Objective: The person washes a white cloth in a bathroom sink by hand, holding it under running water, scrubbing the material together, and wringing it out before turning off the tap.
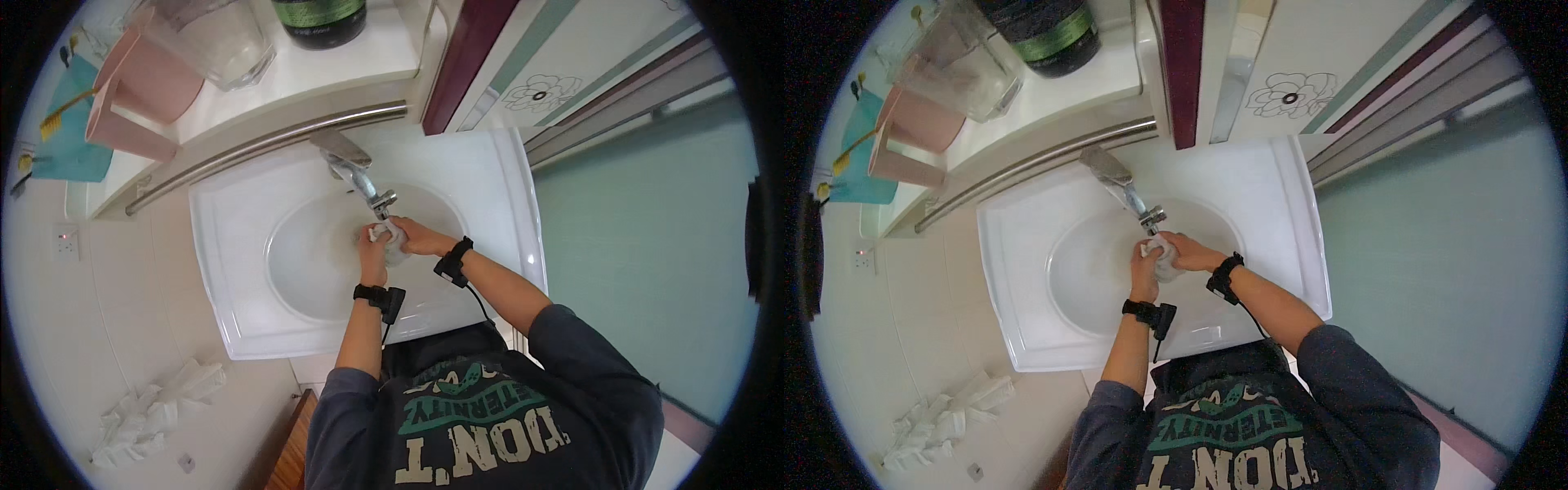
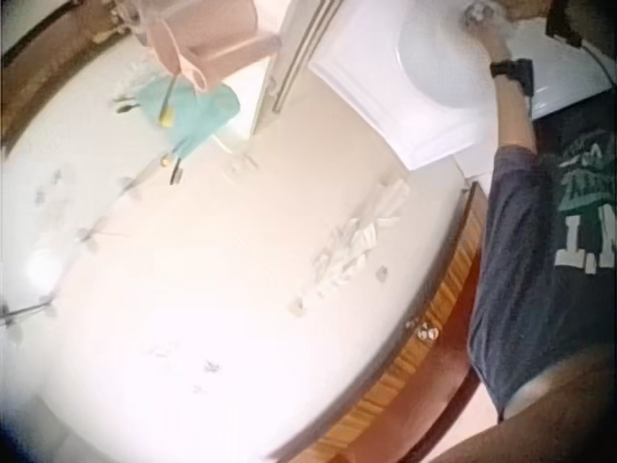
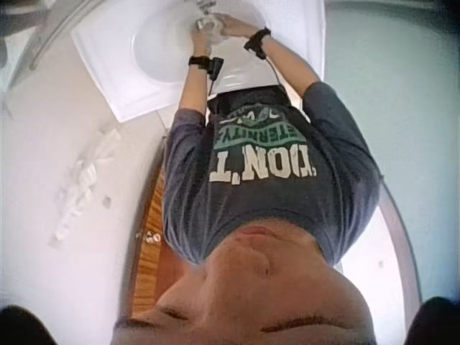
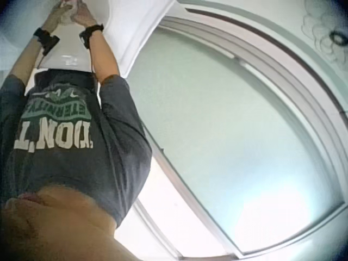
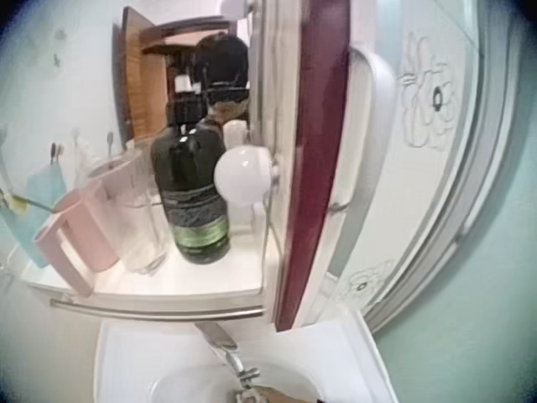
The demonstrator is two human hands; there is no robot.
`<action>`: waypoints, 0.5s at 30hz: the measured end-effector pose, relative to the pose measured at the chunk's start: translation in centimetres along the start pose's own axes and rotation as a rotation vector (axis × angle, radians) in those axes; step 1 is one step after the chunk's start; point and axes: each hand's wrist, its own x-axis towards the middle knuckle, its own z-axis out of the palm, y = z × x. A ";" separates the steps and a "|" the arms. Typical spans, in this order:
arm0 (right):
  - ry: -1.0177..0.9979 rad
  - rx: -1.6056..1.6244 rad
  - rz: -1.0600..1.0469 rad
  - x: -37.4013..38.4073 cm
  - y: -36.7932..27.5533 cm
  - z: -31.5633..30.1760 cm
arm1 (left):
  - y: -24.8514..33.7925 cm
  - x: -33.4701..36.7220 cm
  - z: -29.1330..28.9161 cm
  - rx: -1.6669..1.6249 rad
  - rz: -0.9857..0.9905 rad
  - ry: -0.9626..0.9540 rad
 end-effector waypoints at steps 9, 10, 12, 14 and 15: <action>0.253 -0.796 -0.039 -1.7 -1.3 -1.0 | 1.8 1.0 -1.6 0.134 -0.162 -0.143; 0.332 -0.901 -0.080 -1.3 -1.3 -0.4 | 2.2 0.7 -1.9 0.132 -0.190 -0.070; 0.336 -0.857 -0.053 -0.7 -1.4 1.0 | 3.1 0.1 -2.6 0.178 -0.086 -0.002; 0.361 -0.722 -0.114 0.4 -0.4 1.9 | 3.8 -0.5 -3.1 0.211 0.068 0.077; 0.365 -0.715 -0.114 0.8 0.3 1.9 | 4.2 -1.1 -3.0 0.220 0.068 0.075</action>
